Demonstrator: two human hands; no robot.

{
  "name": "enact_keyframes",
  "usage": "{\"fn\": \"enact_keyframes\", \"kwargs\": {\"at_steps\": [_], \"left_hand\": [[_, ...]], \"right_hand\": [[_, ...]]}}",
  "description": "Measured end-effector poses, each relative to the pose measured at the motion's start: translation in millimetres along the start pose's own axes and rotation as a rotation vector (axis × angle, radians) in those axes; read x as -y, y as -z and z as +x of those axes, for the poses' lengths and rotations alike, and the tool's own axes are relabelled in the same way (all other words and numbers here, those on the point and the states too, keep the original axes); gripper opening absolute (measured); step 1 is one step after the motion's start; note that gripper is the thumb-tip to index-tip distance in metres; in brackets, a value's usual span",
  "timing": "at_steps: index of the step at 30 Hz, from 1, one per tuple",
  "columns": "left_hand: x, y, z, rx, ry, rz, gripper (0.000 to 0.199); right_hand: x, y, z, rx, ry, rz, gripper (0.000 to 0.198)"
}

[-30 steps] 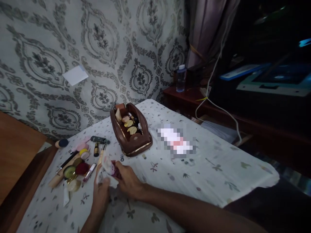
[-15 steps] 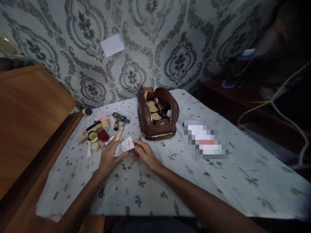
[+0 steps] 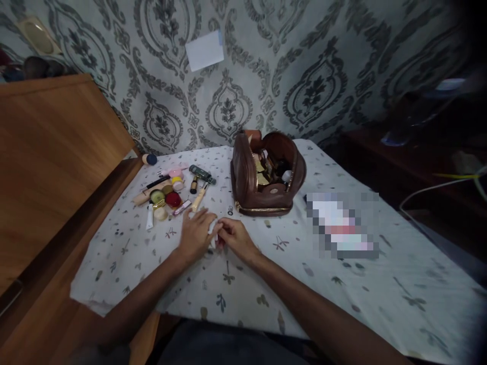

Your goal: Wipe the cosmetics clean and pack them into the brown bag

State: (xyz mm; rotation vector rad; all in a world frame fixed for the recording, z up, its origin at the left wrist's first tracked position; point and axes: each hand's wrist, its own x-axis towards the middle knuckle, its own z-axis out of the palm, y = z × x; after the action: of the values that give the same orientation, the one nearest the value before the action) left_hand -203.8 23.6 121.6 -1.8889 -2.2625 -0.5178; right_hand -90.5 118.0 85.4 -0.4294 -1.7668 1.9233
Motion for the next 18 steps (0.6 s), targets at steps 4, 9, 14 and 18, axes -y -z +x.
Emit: {"fn": "enact_keyframes", "kwargs": {"at_steps": [4,9,14,18], "left_hand": [[-18.1,-7.4,6.0,0.021,0.034,-0.211,0.028],[1.2,-3.6,1.0,0.051,0.022,-0.062,0.027],[40.8,1.2,-15.5,-0.009,0.101,0.086,0.029],[56.4,-2.6,-22.8,-0.063,0.118,0.062,0.030]], "right_hand": [[-3.3,2.0,1.4,-0.058,0.048,-0.054,0.027],[0.0,1.9,-1.2,0.003,-0.016,-0.049,0.023],[5.0,0.3,-4.6,0.002,-0.076,-0.066,0.021],[3.7,-0.7,-3.9,-0.018,-0.061,-0.048,0.023]]}}
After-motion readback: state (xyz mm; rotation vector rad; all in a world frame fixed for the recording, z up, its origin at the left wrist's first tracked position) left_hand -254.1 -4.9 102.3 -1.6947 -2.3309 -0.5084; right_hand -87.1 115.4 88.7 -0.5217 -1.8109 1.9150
